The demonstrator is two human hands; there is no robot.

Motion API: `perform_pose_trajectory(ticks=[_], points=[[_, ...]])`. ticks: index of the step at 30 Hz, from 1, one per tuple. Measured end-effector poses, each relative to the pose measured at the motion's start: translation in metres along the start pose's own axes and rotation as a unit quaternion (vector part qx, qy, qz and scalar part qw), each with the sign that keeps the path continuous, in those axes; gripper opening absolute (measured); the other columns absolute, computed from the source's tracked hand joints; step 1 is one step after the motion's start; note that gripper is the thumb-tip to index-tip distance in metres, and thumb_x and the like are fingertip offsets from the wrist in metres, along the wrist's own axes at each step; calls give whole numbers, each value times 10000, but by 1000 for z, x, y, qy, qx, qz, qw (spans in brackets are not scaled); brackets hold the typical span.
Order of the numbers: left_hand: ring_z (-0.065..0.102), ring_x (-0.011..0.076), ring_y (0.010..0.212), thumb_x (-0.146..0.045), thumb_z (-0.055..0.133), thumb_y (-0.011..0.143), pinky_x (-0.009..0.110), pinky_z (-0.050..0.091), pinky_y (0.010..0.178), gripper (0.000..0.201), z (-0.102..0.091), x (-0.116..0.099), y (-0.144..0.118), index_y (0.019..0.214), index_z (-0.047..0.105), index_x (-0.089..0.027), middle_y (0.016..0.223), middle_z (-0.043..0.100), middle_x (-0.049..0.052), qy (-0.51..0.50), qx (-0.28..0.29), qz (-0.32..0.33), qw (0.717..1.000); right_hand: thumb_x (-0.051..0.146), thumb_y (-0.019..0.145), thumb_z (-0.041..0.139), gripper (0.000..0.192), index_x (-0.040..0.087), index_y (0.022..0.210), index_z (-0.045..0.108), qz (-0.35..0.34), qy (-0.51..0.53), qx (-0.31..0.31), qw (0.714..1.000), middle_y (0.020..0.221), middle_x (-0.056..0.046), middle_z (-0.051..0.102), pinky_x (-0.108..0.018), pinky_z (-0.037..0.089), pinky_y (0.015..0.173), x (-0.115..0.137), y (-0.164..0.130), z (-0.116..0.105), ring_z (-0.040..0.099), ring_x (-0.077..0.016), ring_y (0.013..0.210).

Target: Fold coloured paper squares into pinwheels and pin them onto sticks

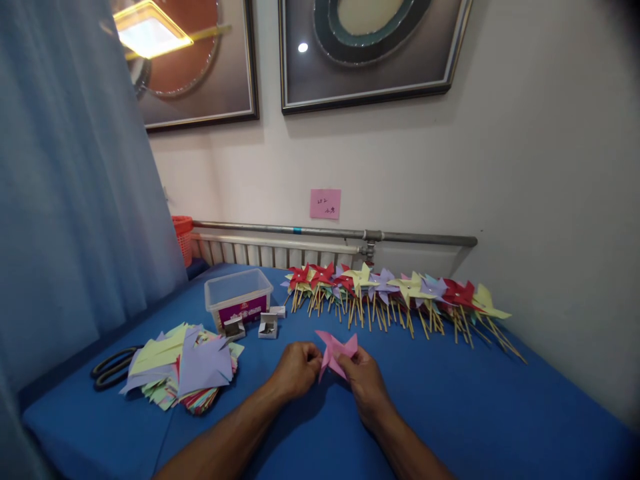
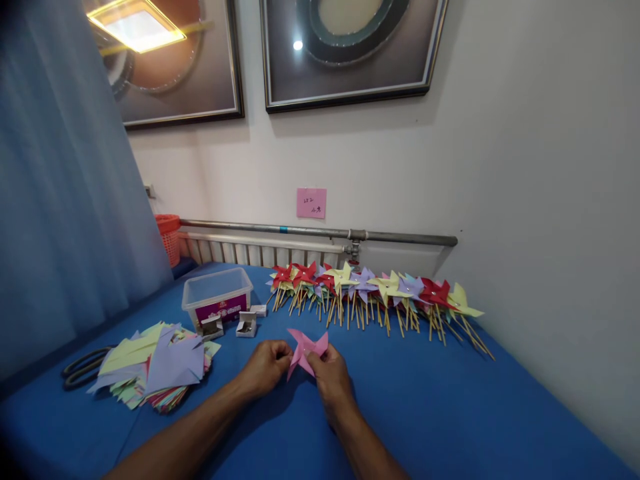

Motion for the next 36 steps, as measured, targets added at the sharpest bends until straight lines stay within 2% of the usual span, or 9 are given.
perform_pose_trajectory(ticks=[27, 36], points=[[497, 125, 598, -127, 486, 738, 246, 324, 585, 157, 0, -5, -4, 626, 587, -170, 588, 574, -33, 29, -3, 6, 1000, 405, 644, 782, 305, 190, 858, 749, -5, 2, 7, 1000, 767, -57, 770, -320, 539, 671, -4, 3, -1, 716, -267, 783], [509, 128, 607, -144, 488, 737, 245, 331, 588, 150, 1, -4, -3, 642, 602, -167, 605, 589, -23, 21, -3, 10, 1000, 415, 639, 782, 341, 168, 872, 751, -6, -3, -4, 1000, 786, -61, 771, -312, 524, 662, -6, 4, -4, 690, -238, 725]])
Point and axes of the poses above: each hand's wrist, its own y-axis towards the middle knuckle, its own z-axis out of the palm, x = y × z, the point moved 3 cm from there along y, towards the middle knuckle
